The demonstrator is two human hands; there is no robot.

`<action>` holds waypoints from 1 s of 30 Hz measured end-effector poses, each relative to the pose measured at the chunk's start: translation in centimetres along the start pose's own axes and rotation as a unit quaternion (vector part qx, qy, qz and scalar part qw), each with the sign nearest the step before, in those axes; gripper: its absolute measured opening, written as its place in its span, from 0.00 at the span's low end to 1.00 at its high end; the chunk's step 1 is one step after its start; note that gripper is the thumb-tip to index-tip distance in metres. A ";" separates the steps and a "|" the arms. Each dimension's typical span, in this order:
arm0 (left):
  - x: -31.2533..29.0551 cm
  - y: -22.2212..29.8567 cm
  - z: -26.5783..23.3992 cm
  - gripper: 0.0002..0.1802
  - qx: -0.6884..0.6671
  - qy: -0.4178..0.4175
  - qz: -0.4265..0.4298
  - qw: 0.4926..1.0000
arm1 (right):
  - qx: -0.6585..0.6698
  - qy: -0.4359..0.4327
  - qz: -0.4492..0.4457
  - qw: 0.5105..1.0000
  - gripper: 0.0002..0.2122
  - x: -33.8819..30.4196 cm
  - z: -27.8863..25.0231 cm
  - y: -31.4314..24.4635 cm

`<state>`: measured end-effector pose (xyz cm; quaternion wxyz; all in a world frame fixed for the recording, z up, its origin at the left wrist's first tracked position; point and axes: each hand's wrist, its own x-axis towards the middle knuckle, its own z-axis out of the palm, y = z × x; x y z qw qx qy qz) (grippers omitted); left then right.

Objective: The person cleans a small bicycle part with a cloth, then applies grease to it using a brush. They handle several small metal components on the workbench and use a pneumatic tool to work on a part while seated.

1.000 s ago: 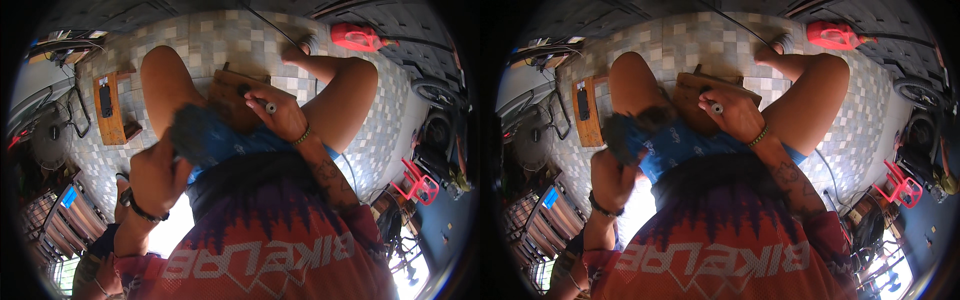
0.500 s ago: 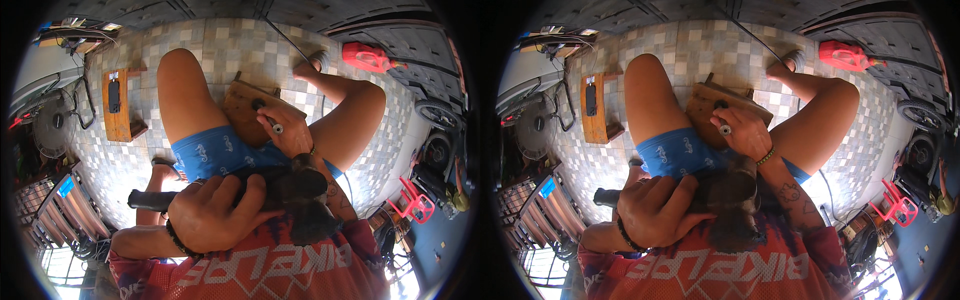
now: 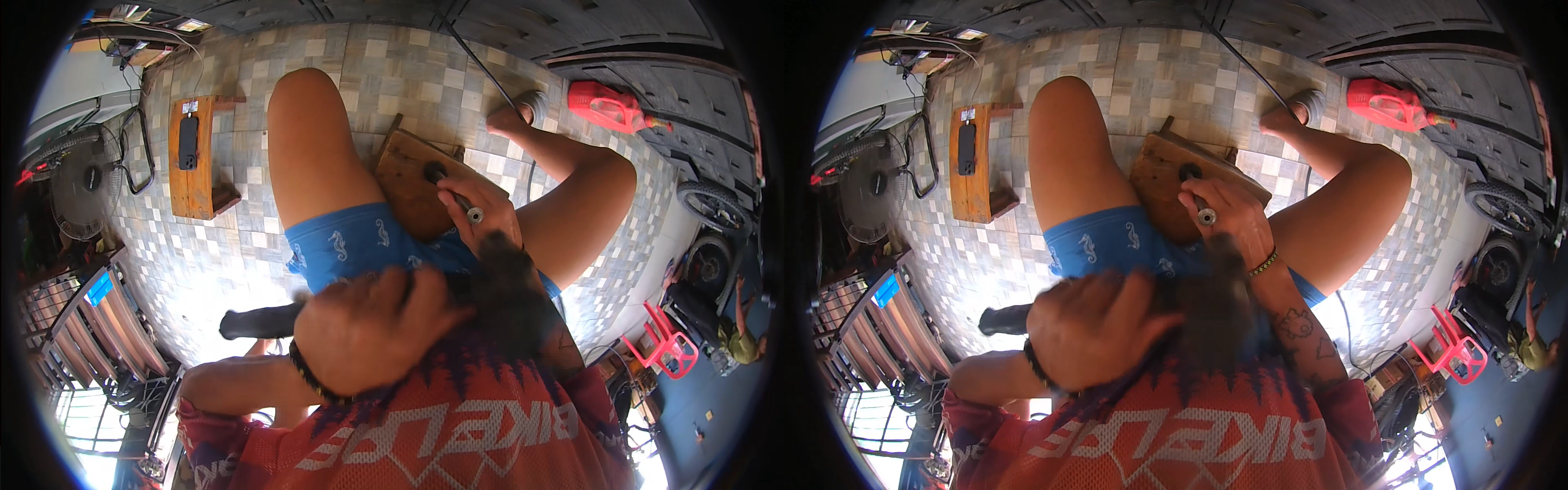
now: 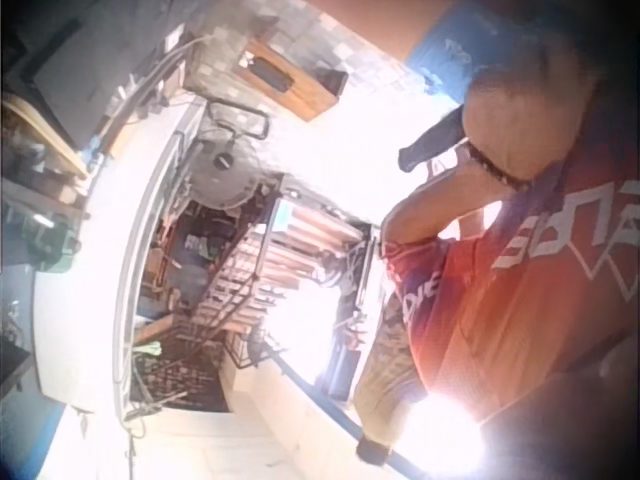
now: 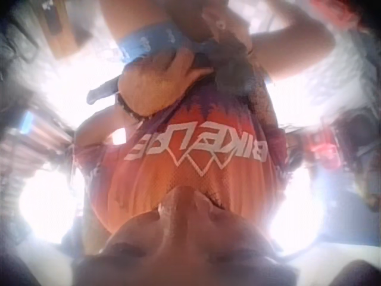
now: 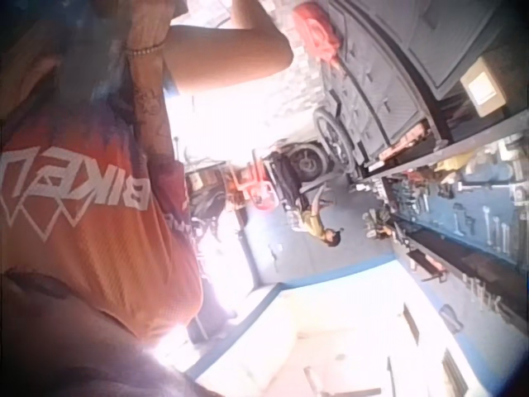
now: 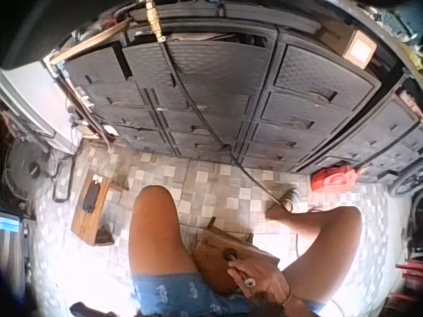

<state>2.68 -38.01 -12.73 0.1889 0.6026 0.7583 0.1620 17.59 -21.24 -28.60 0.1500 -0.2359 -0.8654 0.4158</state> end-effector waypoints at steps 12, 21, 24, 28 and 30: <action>-0.2 1.9 -2.0 0.27 -0.079 0.018 0.032 0.996 | -0.017 -0.038 0.070 0.997 0.07 -0.4 -1.2 -0.9; -0.2 1.5 -2.7 0.23 -0.082 0.051 0.051 0.994 | -0.003 -0.032 0.064 0.997 0.07 -1.1 -1.1 -0.7; -0.2 0.8 -1.2 0.23 -0.067 0.037 0.024 0.997 | -0.029 -0.015 0.040 0.999 0.07 -1.3 -0.5 -0.5; 0.3 -0.6 1.5 0.23 -0.018 0.020 -0.021 0.999 | -0.033 -0.012 0.020 0.999 0.07 -1.6 0.1 0.3; 0.4 -0.4 1.1 0.23 -0.038 0.012 -0.013 0.999 | -0.029 -0.027 0.028 0.999 0.07 -1.7 -0.4 0.5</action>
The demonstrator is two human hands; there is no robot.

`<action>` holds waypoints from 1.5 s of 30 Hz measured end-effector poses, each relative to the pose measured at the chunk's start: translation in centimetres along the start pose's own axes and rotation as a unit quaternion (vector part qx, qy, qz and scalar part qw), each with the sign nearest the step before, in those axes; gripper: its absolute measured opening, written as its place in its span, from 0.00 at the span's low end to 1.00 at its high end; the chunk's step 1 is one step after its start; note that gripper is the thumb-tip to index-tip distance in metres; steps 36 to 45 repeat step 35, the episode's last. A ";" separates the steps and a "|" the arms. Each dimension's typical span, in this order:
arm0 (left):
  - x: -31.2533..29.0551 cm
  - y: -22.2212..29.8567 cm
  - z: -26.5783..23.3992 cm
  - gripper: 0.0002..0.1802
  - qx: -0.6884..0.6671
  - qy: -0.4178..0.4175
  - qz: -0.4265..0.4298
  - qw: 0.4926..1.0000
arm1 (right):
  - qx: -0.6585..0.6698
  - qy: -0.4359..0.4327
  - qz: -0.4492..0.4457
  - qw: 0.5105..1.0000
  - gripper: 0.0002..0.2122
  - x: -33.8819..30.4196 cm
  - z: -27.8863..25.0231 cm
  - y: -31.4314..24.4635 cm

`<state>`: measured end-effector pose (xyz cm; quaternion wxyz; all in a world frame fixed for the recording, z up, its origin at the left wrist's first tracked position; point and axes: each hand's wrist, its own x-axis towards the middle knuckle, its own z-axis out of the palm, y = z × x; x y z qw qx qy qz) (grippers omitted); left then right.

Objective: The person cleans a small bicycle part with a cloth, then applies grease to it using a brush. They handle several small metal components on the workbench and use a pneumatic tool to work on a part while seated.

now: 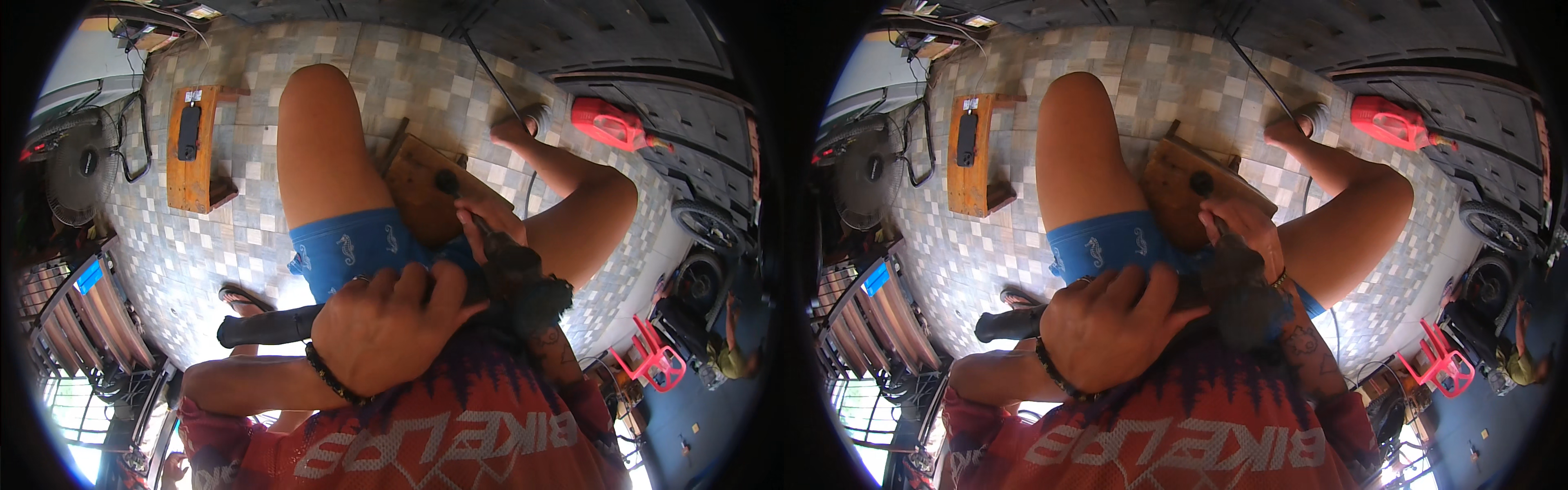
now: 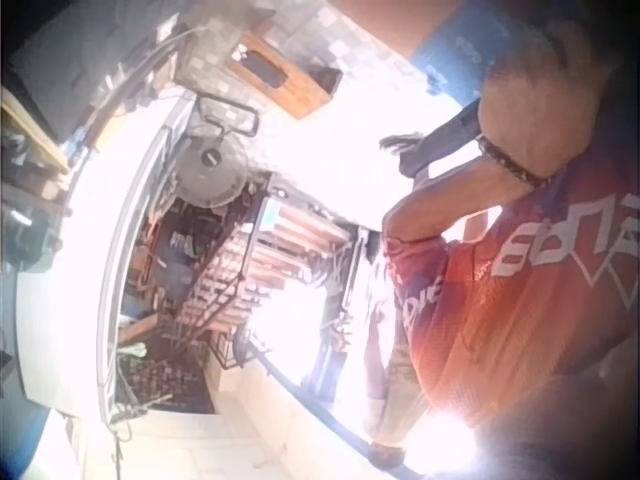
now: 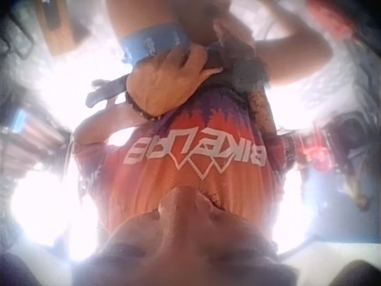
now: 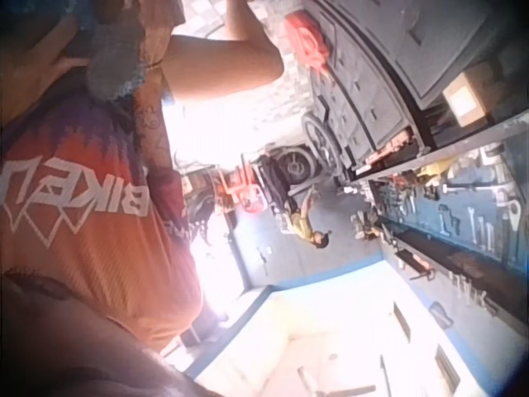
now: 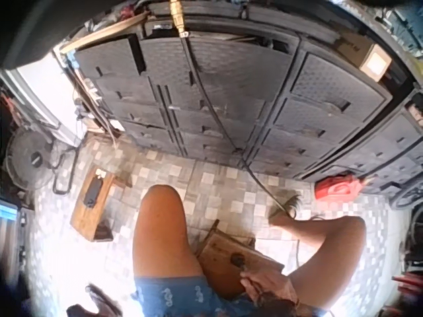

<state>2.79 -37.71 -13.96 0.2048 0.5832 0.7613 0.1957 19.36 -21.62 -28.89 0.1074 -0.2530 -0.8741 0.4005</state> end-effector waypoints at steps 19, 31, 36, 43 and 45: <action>0.8 -0.2 -0.6 0.23 0.018 0.004 -0.012 1.000 | 0.075 0.047 0.068 0.994 0.06 0.5 0.4 -0.4; -0.1 -0.3 -0.6 0.25 0.033 -0.042 -0.039 0.998 | 0.026 0.034 0.009 0.999 0.06 0.5 1.0 -0.6; 0.3 -0.7 -0.6 0.25 0.051 -0.017 -0.002 0.999 | 0.005 0.023 -0.006 1.000 0.06 0.3 1.2 0.2; 0.3 -0.7 -0.6 0.25 0.051 -0.017 -0.002 0.999 | 0.005 0.023 -0.006 1.000 0.06 0.3 1.2 0.2; 0.3 -0.7 -0.6 0.25 0.051 -0.017 -0.002 0.999 | 0.005 0.023 -0.006 1.000 0.06 0.3 1.2 0.2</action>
